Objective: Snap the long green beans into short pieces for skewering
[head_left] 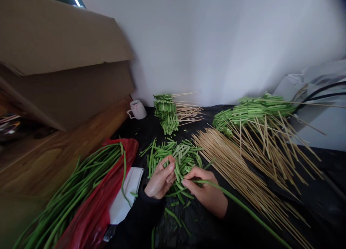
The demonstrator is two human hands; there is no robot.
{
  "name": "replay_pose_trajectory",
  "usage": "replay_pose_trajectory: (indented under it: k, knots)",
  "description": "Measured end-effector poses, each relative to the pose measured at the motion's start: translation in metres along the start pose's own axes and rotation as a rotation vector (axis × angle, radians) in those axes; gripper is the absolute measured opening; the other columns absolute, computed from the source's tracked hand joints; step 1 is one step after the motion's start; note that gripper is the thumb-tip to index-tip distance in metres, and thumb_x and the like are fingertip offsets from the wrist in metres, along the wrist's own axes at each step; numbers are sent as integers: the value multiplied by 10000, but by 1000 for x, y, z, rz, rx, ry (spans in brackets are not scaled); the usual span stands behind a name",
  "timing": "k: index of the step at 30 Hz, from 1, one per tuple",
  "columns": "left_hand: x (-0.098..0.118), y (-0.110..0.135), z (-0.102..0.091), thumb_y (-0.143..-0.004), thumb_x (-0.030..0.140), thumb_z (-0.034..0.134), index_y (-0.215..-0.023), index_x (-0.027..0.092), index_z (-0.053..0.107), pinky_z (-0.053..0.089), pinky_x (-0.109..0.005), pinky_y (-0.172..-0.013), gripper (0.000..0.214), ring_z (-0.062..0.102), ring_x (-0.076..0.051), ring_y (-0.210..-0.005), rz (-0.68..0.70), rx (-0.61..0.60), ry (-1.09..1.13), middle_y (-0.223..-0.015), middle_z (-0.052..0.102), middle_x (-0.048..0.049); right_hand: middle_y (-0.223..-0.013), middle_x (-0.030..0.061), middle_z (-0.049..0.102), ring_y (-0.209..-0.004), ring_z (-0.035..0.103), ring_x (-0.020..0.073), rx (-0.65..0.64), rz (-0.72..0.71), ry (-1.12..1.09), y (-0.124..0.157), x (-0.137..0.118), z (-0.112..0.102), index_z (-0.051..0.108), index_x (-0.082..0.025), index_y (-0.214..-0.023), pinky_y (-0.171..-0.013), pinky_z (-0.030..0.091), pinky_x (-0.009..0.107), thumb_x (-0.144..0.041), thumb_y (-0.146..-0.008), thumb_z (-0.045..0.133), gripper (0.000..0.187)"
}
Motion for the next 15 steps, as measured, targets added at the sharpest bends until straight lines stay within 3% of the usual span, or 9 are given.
replay_pose_trajectory:
  k: [5,11,15]
  knots:
    - [0,-3,0,-800,329,728,-791,150,501,166,-141,-398,290,154,-15,-415,40,36,47,-530,284,105,-601,-31,592,-503,540,106,9,29,-7,-2,3,-2,618,-190,-744,-515,431,230,-290,-789,635,111]
    - [25,-7,-16,-771,266,758,-718,153,446,236,-122,-404,337,297,-20,-482,167,169,228,-626,338,70,-559,-35,571,-468,528,102,24,63,-32,-8,2,-12,616,-186,-707,-464,408,221,-292,-750,654,120]
    - [24,-7,-12,-792,308,723,-758,155,472,285,-133,-440,295,441,-47,-583,70,134,178,-730,459,28,-558,-32,587,-462,533,97,6,109,-75,-11,0,-16,635,-176,-725,-444,416,207,-302,-743,659,129]
Point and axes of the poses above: each hand's wrist, its own y-axis away from the middle knuckle, its own z-axis out of the palm, x = y × z, the point moved 6 cm from there along -y, towards the middle knuckle
